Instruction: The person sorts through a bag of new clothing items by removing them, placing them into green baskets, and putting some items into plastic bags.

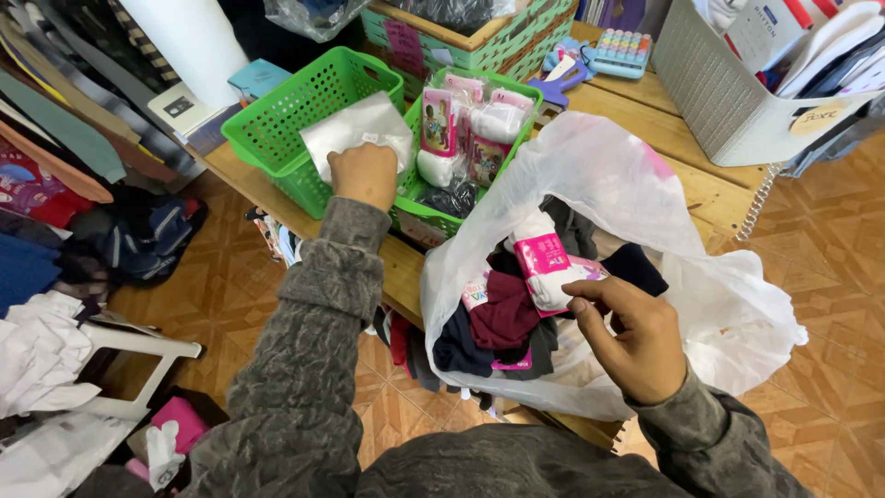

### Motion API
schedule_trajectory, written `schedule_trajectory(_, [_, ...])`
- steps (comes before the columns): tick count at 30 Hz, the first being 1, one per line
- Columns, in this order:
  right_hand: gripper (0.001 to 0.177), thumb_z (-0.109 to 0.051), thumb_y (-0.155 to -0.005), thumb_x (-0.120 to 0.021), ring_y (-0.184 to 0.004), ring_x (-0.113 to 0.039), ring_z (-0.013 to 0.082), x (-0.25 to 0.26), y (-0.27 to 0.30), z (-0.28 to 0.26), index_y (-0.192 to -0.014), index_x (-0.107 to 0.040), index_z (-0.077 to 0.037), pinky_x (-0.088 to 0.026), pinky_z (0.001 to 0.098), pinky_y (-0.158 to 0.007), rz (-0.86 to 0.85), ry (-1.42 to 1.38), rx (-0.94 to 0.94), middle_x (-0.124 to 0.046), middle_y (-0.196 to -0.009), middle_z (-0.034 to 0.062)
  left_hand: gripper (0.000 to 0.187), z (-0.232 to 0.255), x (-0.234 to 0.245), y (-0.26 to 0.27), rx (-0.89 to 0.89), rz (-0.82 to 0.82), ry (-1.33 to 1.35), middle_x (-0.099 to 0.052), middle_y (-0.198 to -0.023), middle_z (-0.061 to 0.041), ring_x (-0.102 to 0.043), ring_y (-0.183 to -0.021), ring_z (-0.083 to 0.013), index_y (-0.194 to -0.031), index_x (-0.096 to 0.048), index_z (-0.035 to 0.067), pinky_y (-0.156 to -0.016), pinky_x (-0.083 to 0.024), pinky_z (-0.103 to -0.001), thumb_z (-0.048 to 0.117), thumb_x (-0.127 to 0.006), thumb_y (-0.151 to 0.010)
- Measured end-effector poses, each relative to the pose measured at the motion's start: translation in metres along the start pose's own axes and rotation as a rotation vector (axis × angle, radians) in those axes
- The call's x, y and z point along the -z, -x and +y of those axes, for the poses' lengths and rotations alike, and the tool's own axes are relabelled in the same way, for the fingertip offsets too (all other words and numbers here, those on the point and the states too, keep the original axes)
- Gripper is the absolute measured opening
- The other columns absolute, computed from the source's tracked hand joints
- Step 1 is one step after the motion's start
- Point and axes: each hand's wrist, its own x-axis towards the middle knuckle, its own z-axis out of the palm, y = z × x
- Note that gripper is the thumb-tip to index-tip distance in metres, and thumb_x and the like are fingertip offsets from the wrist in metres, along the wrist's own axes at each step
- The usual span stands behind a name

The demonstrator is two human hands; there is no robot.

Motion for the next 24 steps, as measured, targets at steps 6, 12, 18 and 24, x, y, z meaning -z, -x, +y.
schedule_trajectory(6, [0.018,-0.013,-0.089,-0.070,-0.049,-0.047,0.0081,0.001,0.001,0.000,-0.105,-0.077,-0.008,-0.035,0.0267,-0.045,0.000,-0.019,0.007,-0.071,-0.078,0.0016,0.014,-0.008,-0.012,0.002,-0.003,0.099,0.005,-0.076,-0.083,-0.015,-0.075,-0.078,-0.0344,-0.081,-0.079,0.011,-0.070,-0.057,-0.049,0.011,-0.067,-0.088])
schedule_trajectory(12, [0.017,-0.012,-0.089,-0.071,-0.048,-0.048,0.0096,0.000,0.004,0.001,-0.103,-0.077,-0.008,-0.035,0.0274,-0.044,-0.010,-0.038,-0.012,-0.071,-0.076,0.0024,0.023,-0.012,0.028,0.035,0.025,0.225,0.229,-0.074,-0.080,-0.016,-0.072,-0.072,-0.0373,-0.082,-0.076,0.008,-0.066,-0.056,-0.050,0.030,-0.074,-0.086])
schedule_trajectory(18, [0.016,-0.011,-0.089,-0.070,-0.050,-0.051,0.0102,-0.003,0.006,0.003,-0.104,-0.075,-0.007,-0.038,0.0271,-0.046,-0.042,-0.038,0.069,-0.070,-0.077,0.0030,0.015,-0.015,0.042,0.050,0.036,0.390,0.311,-0.074,-0.089,-0.011,-0.071,-0.075,-0.0356,-0.092,-0.069,0.009,-0.065,-0.054,-0.049,0.023,-0.071,-0.095])
schedule_trajectory(24, [0.016,-0.012,-0.088,-0.071,-0.050,-0.053,0.0118,-0.006,0.009,-0.006,-0.103,-0.076,-0.008,-0.040,0.0281,-0.046,-0.067,-0.020,0.080,-0.071,-0.077,0.0034,0.014,-0.008,0.065,0.066,-0.103,0.609,0.392,-0.067,-0.091,-0.010,-0.064,-0.087,-0.0334,-0.094,-0.063,0.008,-0.073,-0.051,-0.046,0.020,-0.071,-0.096])
